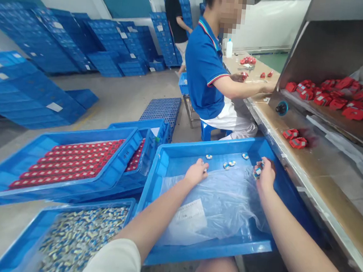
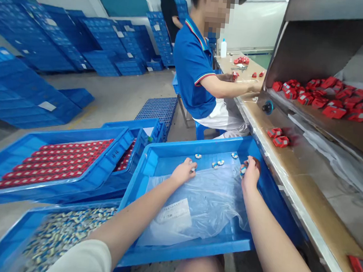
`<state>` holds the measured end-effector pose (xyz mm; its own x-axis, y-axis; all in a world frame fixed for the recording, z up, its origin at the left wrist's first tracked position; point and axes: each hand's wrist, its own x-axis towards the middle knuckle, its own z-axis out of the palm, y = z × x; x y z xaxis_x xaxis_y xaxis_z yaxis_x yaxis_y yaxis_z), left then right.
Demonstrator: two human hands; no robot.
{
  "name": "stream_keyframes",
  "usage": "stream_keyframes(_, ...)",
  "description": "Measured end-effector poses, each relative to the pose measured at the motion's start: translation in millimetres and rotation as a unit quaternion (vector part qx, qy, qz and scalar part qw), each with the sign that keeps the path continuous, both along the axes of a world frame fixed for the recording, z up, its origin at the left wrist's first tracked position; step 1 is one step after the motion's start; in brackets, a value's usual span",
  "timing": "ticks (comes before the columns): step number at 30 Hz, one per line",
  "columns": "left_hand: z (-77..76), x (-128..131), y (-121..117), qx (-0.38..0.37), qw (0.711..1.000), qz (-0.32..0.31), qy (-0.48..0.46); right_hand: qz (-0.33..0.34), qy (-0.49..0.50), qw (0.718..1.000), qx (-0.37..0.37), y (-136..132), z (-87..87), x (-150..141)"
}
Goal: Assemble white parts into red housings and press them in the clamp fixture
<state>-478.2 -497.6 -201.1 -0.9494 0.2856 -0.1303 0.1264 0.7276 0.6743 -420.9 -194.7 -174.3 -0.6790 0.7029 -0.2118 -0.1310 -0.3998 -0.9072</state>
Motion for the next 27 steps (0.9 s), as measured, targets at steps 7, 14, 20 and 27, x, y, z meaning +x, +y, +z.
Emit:
stream_keyframes(7,12.0,-29,-8,0.194,0.971,0.105,-0.089,0.13,-0.058,0.974,-0.177,-8,20.7,-5)
stream_keyframes(14,30.4,-38,-10,0.318,0.928,0.163,-0.107,0.085,-0.164,0.955,0.232,1,10.7,-27)
stream_keyframes(20,37.2,-30,60,0.189,0.98,0.067,-0.008,0.136,-0.26,0.798,0.526,22,-2.5,-28)
stream_keyframes(27,16.6,-28,132,-0.135,0.974,-0.131,0.13,0.189,-0.371,0.62,0.665,23,-23.0,-38)
